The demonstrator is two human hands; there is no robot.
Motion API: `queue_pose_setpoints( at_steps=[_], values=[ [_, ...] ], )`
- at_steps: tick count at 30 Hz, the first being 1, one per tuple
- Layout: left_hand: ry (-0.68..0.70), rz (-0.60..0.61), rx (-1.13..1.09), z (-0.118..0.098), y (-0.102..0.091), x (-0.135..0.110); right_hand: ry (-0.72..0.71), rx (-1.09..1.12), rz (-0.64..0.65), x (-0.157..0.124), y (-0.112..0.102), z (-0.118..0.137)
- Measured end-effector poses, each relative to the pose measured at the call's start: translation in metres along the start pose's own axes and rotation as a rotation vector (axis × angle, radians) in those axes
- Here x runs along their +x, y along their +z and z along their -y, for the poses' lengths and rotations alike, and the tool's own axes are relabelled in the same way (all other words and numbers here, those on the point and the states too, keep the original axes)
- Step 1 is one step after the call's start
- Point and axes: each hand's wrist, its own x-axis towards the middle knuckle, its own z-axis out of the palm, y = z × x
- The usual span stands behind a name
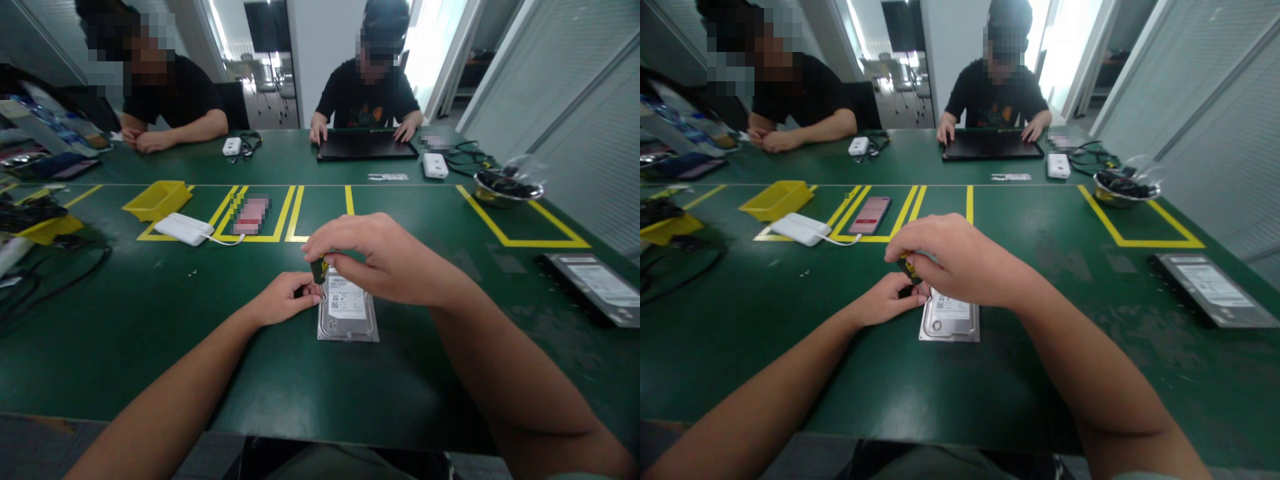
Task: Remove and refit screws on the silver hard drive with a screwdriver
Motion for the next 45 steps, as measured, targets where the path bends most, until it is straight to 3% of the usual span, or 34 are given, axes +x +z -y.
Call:
queue_pose_setpoints(
  at_steps=[29, 45],
  values=[
    [-0.012, -0.019, -0.023, -0.0001, 0.0009, -0.0005, 0.074, -0.115, 0.057, 0.0009, -0.0045, 0.0065],
    [-0.025, -0.018, -0.050, 0.0007, 0.0016, -0.0004, 0.061, -0.111, 0.003, 0.0011, 0.0015, 0.0047]
  ],
)
